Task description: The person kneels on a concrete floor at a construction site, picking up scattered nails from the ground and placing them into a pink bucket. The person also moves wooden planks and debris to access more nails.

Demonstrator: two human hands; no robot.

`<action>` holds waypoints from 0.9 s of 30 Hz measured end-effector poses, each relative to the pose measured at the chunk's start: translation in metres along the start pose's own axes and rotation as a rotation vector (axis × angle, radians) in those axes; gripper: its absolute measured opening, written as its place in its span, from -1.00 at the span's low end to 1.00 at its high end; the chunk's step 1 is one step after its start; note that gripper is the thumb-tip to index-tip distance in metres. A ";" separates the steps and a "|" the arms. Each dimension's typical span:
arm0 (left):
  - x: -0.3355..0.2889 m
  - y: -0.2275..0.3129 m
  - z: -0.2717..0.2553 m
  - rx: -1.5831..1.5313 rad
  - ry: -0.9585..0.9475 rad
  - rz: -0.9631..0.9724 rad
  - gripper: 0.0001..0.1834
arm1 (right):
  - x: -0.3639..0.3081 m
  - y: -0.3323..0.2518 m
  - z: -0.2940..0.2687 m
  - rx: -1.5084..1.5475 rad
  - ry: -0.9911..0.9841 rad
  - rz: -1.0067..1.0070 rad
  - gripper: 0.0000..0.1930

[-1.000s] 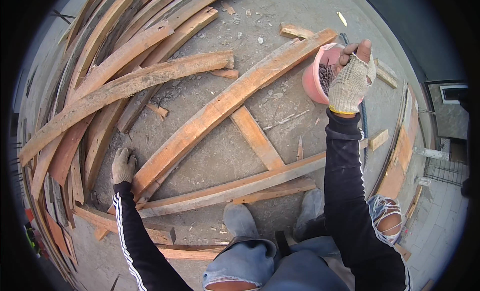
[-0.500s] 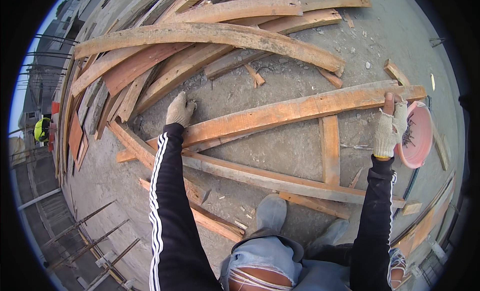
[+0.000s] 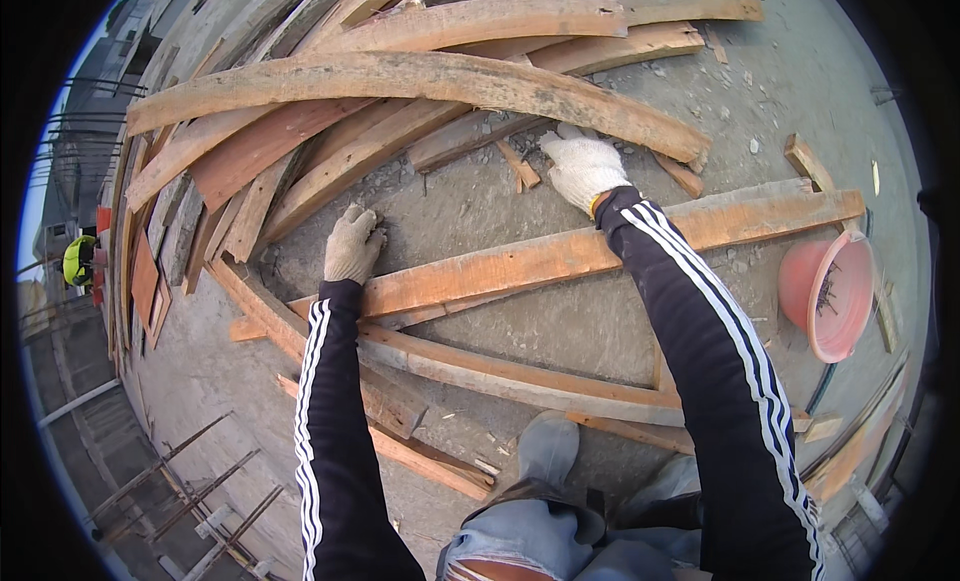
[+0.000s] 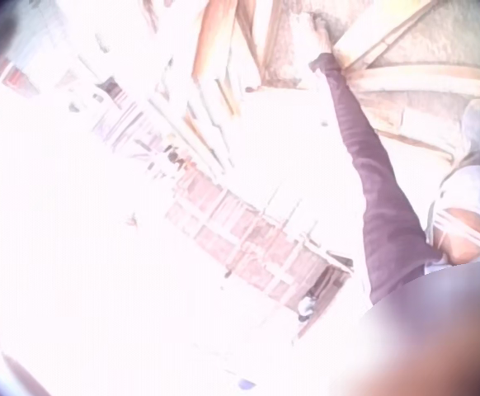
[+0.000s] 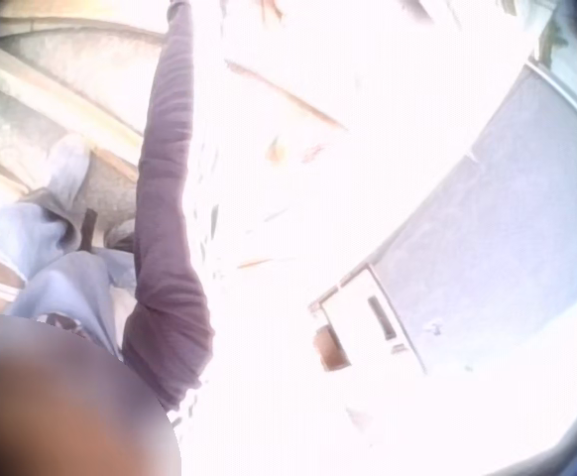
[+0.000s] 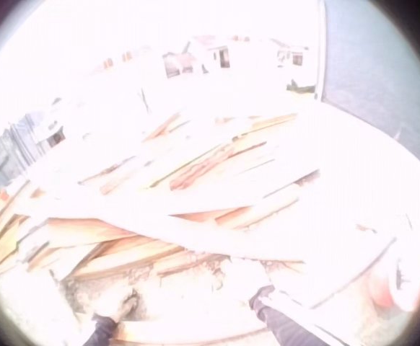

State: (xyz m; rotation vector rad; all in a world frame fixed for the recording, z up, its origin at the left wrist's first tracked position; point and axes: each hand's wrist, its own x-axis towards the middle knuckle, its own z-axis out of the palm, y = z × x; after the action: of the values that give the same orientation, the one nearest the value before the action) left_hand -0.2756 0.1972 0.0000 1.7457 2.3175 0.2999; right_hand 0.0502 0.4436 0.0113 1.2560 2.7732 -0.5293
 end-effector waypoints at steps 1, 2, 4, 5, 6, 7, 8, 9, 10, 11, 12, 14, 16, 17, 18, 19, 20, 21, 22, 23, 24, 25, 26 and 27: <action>0.000 0.000 0.000 0.036 -0.004 0.030 -0.77 | 0.000 0.001 0.001 -0.014 0.026 -0.025 -0.57; 0.000 0.000 0.000 0.065 -0.017 0.047 -0.77 | -0.002 0.002 0.001 -0.031 0.028 -0.042 -0.58; 0.001 -0.001 0.001 0.118 -0.034 0.076 -0.75 | -0.007 0.003 -0.001 -0.104 0.013 -0.104 -0.60; 0.002 -0.001 0.002 0.138 -0.041 0.087 -0.75 | -0.011 0.004 -0.003 -0.157 -0.023 -0.121 -0.60; 0.003 -0.001 0.003 0.148 -0.059 0.080 -0.74 | -0.014 0.005 -0.005 -0.154 -0.076 -0.130 -0.60; 0.005 0.000 0.004 0.191 -0.051 0.122 -0.74 | -0.019 0.007 -0.008 -0.163 -0.145 -0.131 -0.60; 0.007 0.000 0.004 0.222 -0.060 0.143 -0.73 | -0.023 0.009 -0.010 -0.171 -0.216 -0.131 -0.59; 0.008 0.001 0.005 0.253 -0.070 0.162 -0.73 | -0.027 0.011 -0.012 -0.164 -0.165 -0.134 -0.57; 0.010 0.002 0.005 0.278 -0.093 0.168 -0.71 | -0.028 0.014 -0.014 -0.125 -0.181 -0.125 -0.58; 0.011 0.003 0.005 0.304 -0.115 0.174 -0.70 | -0.029 0.017 -0.017 -0.086 -0.195 -0.114 -0.59; 0.013 0.003 0.004 0.312 -0.102 0.206 -0.68 | -0.029 0.020 -0.018 -0.034 -0.154 -0.134 -0.60; 0.014 0.004 0.003 0.334 -0.152 0.211 -0.67 | -0.027 0.023 -0.019 0.033 -0.088 -0.154 -0.61; 0.014 0.004 0.002 0.347 -0.162 0.227 -0.65 | -0.025 0.024 -0.018 0.044 -0.024 -0.156 -0.61; 0.014 0.004 0.002 0.357 -0.162 0.228 -0.64 | -0.024 0.023 -0.016 0.013 -0.020 -0.132 -0.61; 0.013 0.004 0.002 0.361 -0.183 0.215 -0.63 | -0.024 0.022 -0.015 -0.022 -0.006 -0.103 -0.60; 0.012 0.003 0.002 0.355 -0.163 0.229 -0.64 | -0.024 0.019 -0.014 -0.026 0.017 0.000 -0.59; 0.012 0.002 0.002 0.346 -0.162 0.224 -0.64 | -0.026 0.017 -0.013 -0.107 0.052 -0.037 -0.60; 0.011 0.002 0.002 0.326 -0.153 0.226 -0.64 | -0.029 0.014 -0.011 -0.175 0.144 -0.087 -0.60; 0.011 0.001 0.002 0.329 -0.165 0.219 -0.66 | -0.030 0.012 -0.010 -0.257 0.161 -0.113 -0.61; 0.011 0.001 0.003 0.321 -0.163 0.214 -0.67 | -0.030 0.010 -0.009 -0.242 0.056 -0.177 -0.61; 0.012 0.001 0.004 0.299 -0.139 0.221 -0.68 | -0.030 0.008 -0.009 -0.206 0.026 -0.201 -0.61; 0.012 0.001 0.004 0.307 -0.153 0.193 -0.69 | -0.029 0.007 -0.009 -0.167 -0.080 -0.213 -0.61; 0.012 0.002 0.005 0.303 -0.151 0.184 -0.71 | -0.026 0.006 -0.009 -0.123 -0.152 -0.236 -0.61; 0.014 0.002 0.005 0.298 -0.164 0.166 -0.72 | -0.024 0.004 -0.009 -0.121 -0.138 -0.219 -0.63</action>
State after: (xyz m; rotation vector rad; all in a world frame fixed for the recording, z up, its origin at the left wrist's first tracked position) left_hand -0.2759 0.2111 -0.0055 2.0197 2.1931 -0.1671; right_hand 0.0702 0.4317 0.0229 0.8631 2.7932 -0.4332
